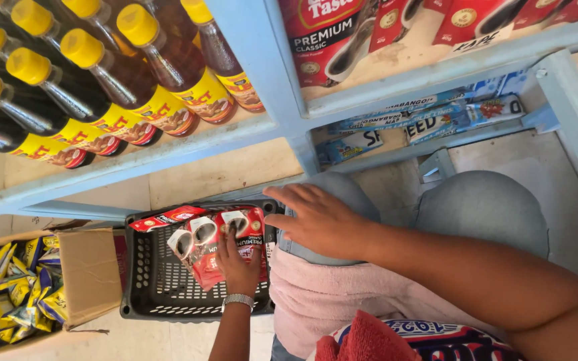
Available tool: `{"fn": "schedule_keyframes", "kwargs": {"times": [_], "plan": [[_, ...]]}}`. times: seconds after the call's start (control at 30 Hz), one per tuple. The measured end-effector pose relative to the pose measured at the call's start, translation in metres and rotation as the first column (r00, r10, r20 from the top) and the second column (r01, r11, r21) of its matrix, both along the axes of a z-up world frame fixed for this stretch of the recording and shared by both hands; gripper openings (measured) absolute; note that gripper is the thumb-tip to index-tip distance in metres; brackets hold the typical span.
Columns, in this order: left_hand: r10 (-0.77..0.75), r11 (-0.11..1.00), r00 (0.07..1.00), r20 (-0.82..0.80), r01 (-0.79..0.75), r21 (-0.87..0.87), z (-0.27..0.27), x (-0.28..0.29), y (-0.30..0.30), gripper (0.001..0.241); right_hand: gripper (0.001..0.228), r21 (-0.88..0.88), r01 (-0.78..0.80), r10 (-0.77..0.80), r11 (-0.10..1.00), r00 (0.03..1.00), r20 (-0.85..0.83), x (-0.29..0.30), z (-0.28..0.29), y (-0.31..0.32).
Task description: Restocking coffee sachets and organizing bottles on grocery store shelves.
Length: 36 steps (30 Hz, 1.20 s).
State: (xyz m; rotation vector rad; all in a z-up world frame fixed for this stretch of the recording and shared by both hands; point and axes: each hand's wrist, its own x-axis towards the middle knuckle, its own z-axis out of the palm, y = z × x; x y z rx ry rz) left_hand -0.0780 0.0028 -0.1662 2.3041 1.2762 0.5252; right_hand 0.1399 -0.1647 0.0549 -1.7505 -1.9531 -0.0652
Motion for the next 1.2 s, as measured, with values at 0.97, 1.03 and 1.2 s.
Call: {"fn": "schedule_keyframes", "kwargs": {"times": [0.97, 1.03, 1.2], "plan": [[-0.287, 0.942, 0.946, -0.149, 0.307, 0.133, 0.314, 0.049, -0.069, 0.035, 0.04, 0.142, 0.089, -0.072, 0.986, 0.991, -0.116, 0.013, 0.02, -0.012], [-0.302, 0.931, 0.947, -0.109, 0.318, 0.182, 0.321, 0.048, -0.074, 0.036, 0.031, 0.13, 0.106, -0.089, 0.986, 0.988, -0.129, 0.02, 0.031, -0.018], [-0.414, 0.828, 0.845, 0.34, 0.195, 0.525, 0.346, 0.064, -0.088, 0.06, 0.018, 0.333, 0.176, -0.138, 0.926, 0.981, -0.133, 0.052, 0.076, -0.038]]}}
